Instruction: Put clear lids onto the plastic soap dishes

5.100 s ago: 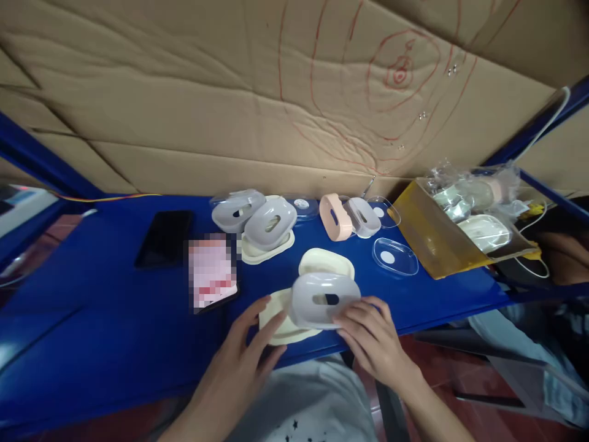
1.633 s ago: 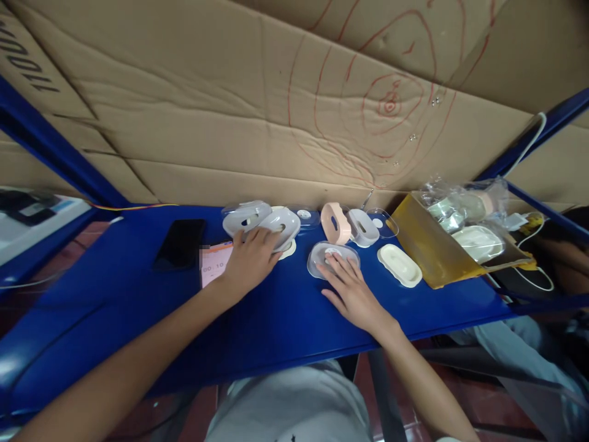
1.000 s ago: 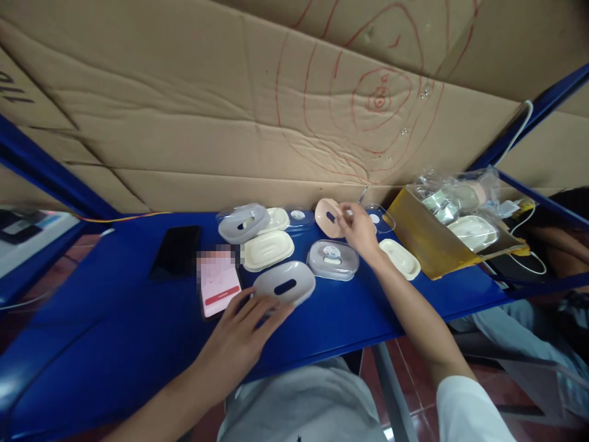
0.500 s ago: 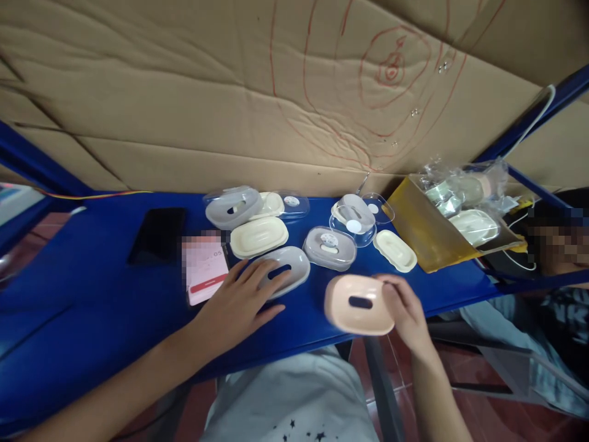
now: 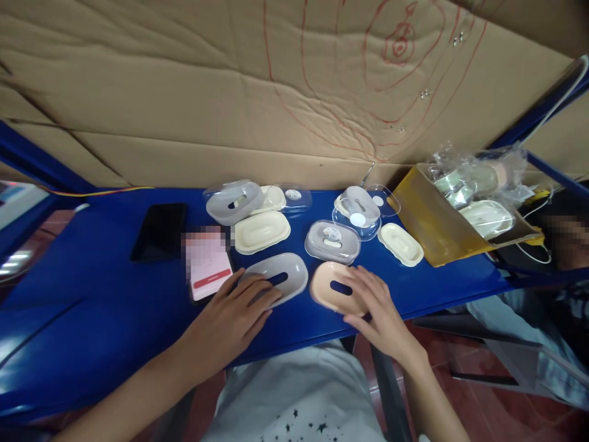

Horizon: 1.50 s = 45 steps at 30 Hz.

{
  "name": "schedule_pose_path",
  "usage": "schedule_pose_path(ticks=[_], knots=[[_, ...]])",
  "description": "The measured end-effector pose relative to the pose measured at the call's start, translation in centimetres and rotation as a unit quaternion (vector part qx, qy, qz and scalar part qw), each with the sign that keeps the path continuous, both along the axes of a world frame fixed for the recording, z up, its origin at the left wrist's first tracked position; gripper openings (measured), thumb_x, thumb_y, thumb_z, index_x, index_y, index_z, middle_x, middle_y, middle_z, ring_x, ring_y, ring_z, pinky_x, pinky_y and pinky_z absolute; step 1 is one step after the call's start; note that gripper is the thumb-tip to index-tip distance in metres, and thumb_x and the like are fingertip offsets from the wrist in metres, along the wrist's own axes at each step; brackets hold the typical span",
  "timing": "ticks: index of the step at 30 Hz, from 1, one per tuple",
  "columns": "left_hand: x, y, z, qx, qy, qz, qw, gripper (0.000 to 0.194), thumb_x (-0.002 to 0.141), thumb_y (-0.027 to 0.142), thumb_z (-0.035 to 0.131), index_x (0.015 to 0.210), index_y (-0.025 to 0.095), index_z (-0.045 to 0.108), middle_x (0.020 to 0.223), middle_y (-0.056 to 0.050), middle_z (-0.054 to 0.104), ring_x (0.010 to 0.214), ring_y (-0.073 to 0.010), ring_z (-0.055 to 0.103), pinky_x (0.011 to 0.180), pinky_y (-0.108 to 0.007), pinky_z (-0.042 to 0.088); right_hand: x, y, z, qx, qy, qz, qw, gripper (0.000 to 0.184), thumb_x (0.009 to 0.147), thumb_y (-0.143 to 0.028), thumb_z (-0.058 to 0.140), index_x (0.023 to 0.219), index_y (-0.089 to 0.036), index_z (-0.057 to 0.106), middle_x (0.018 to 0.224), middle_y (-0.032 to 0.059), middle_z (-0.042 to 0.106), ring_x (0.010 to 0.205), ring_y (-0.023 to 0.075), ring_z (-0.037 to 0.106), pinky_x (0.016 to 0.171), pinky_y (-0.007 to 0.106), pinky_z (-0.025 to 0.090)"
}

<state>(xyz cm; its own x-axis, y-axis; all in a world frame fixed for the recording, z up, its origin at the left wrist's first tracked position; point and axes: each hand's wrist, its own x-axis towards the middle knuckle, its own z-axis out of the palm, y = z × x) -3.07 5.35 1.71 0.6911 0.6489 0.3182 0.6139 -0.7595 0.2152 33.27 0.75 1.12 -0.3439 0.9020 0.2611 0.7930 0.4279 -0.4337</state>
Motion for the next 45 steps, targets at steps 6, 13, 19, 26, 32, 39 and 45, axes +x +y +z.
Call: schedule_pose_path(ticks=[6,13,19,26,32,39,45], knots=[[-0.2,-0.9,0.0,-0.009,-0.010,-0.025,1.000,0.035,0.109,0.015,0.049,0.137,0.029,0.066,0.130,-0.002,0.074,0.134,-0.0205,0.064,0.135,-0.046,0.023,0.8,-0.4,0.0,0.012,-0.019,0.010,1.000,0.046,0.109,-0.040,0.066,0.154,-0.033,0.061,0.174,0.0080,0.045,0.167,0.0352,0.030,0.127,0.068,0.040],[-0.7,-0.5,1.1,-0.002,-0.032,0.010,0.999,0.030,0.111,0.023,0.049,0.136,0.029,0.065,0.130,-0.005,0.073,0.126,-0.0246,0.068,0.123,-0.049,0.041,0.5,1.8,0.6,0.005,-0.023,0.055,0.998,0.043,0.107,-0.036,0.070,0.149,-0.035,0.066,0.173,0.0062,0.046,0.167,0.0343,0.031,0.126,0.067,0.044],[-1.6,4.5,3.1,0.059,-0.005,0.069,0.996,0.029,0.110,0.027,0.047,0.134,0.027,0.064,0.131,-0.010,0.074,0.126,-0.0317,0.068,0.118,-0.055,0.045,0.5,1.7,0.6,0.024,-0.056,0.048,0.997,0.047,0.110,-0.028,0.061,0.156,-0.036,0.059,0.171,0.0064,0.049,0.165,0.0340,0.035,0.127,0.071,0.039],[-3.2,10.5,3.7,0.050,-0.043,0.101,0.993,0.028,0.108,0.034,0.049,0.126,0.022,0.066,0.129,-0.013,0.075,0.121,-0.0345,0.069,0.110,-0.055,0.049,-6.2,3.8,2.6,0.105,-0.098,0.092,0.985,0.051,0.105,-0.008,0.049,0.153,-0.021,0.061,0.162,0.0122,0.060,0.157,0.0321,0.049,0.129,0.060,0.042],[-4.5,10.4,2.9,0.044,-0.057,0.110,0.991,0.030,0.109,0.037,0.050,0.131,0.022,0.064,0.131,-0.013,0.075,0.122,-0.0340,0.069,0.112,-0.056,0.047,-12.8,7.4,1.5,0.079,-0.179,0.169,0.966,0.053,0.103,-0.013,0.058,0.155,-0.020,0.058,0.163,0.0138,0.059,0.143,0.0304,0.062,0.119,0.051,0.053],[-4.7,9.9,2.7,0.039,-0.065,0.107,0.991,0.027,0.108,0.034,0.051,0.127,0.024,0.066,0.129,-0.012,0.076,0.122,-0.0336,0.069,0.113,-0.056,0.047,-14.6,10.8,1.3,0.055,-0.187,0.045,0.980,0.070,0.097,-0.005,0.051,0.166,-0.009,0.043,0.173,0.0193,0.044,0.152,0.0375,0.050,0.120,0.056,0.048],[-3.7,8.4,2.4,0.005,-0.048,0.051,0.998,0.026,0.107,0.031,0.052,0.123,0.023,0.071,0.123,-0.011,0.077,0.121,-0.0326,0.070,0.112,-0.054,0.049,-14.0,7.4,1.9,0.049,-0.179,0.087,0.979,0.049,0.109,-0.016,0.047,0.157,-0.008,0.055,0.155,0.0203,0.064,0.145,0.0357,0.057,0.128,0.058,0.040]])
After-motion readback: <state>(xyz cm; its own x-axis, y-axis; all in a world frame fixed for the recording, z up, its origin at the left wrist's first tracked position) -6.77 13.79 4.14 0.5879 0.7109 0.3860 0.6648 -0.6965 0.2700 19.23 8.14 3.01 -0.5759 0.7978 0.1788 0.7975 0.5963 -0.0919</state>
